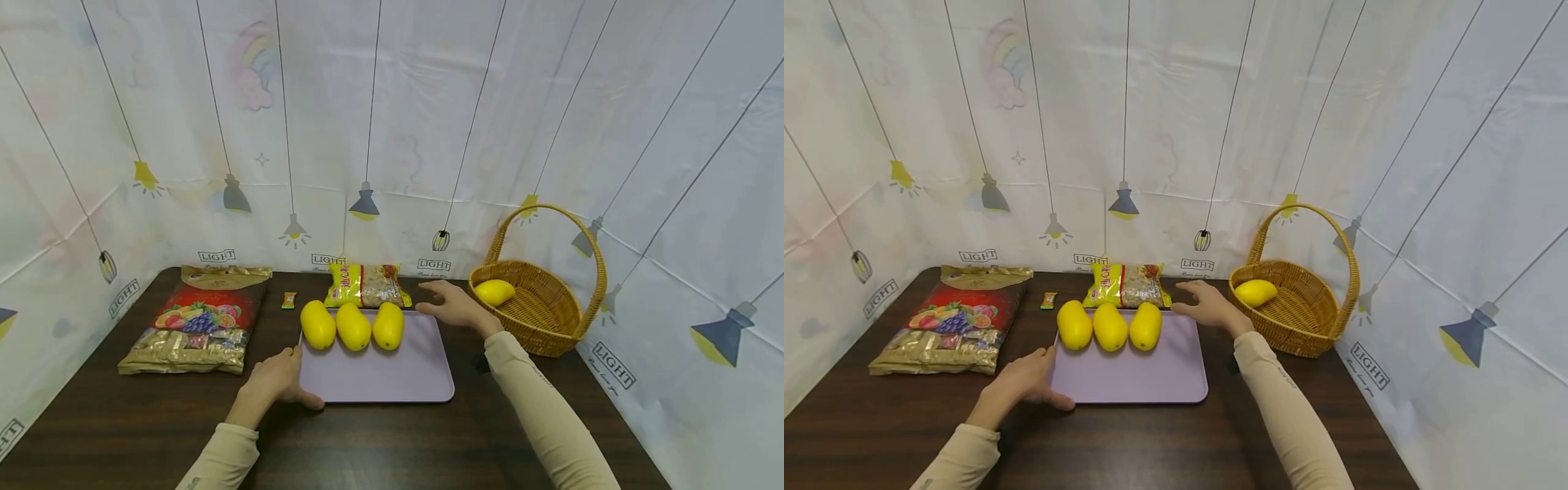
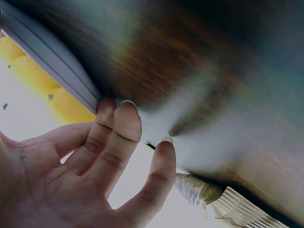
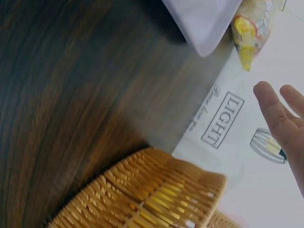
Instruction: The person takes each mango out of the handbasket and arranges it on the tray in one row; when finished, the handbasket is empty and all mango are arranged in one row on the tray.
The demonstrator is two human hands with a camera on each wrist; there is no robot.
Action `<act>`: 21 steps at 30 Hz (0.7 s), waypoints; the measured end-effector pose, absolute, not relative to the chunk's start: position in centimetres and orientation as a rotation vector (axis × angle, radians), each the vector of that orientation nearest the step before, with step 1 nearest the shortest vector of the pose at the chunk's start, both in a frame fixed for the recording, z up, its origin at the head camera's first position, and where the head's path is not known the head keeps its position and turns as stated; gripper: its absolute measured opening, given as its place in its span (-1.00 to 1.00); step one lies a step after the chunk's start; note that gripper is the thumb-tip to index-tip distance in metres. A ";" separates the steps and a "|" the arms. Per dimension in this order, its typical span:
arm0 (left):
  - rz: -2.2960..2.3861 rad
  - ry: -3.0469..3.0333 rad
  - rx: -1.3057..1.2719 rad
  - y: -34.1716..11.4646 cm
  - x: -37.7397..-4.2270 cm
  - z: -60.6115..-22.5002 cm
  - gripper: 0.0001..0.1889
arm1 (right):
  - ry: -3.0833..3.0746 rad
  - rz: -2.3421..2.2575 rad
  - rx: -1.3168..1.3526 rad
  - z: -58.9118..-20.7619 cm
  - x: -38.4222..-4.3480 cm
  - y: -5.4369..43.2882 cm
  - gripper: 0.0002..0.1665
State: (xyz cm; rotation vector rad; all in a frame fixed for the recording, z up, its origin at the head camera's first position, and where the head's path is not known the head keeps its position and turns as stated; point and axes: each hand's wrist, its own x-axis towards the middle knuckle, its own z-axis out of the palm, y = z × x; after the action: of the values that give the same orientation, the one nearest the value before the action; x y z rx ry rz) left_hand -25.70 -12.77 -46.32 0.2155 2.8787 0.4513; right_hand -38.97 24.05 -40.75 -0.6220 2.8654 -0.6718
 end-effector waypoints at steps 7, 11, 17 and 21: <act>0.456 2.889 0.214 -12.8 -25.7 -46.4 0.36 | 2.918 -0.724 -0.599 -39.6 -39.4 25.8 -0.15; 0.458 2.886 0.211 -12.8 -25.7 -46.4 0.35 | 2.950 -0.742 -0.567 -39.1 -39.6 27.1 -0.16; 0.461 2.875 0.208 -12.8 -25.7 -46.3 0.35 | 3.017 -0.749 -0.524 -38.8 -39.7 29.1 -0.17; 0.461 2.870 0.207 -12.8 -25.7 -46.3 0.35 | 3.052 -0.766 -0.465 -38.8 -39.7 30.4 -0.16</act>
State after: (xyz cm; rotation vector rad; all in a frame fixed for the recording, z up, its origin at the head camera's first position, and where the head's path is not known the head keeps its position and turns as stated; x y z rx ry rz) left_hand -25.65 -12.79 -46.28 0.2070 2.8700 0.4614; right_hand -39.71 30.40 -38.84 -0.4648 3.0519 -0.7657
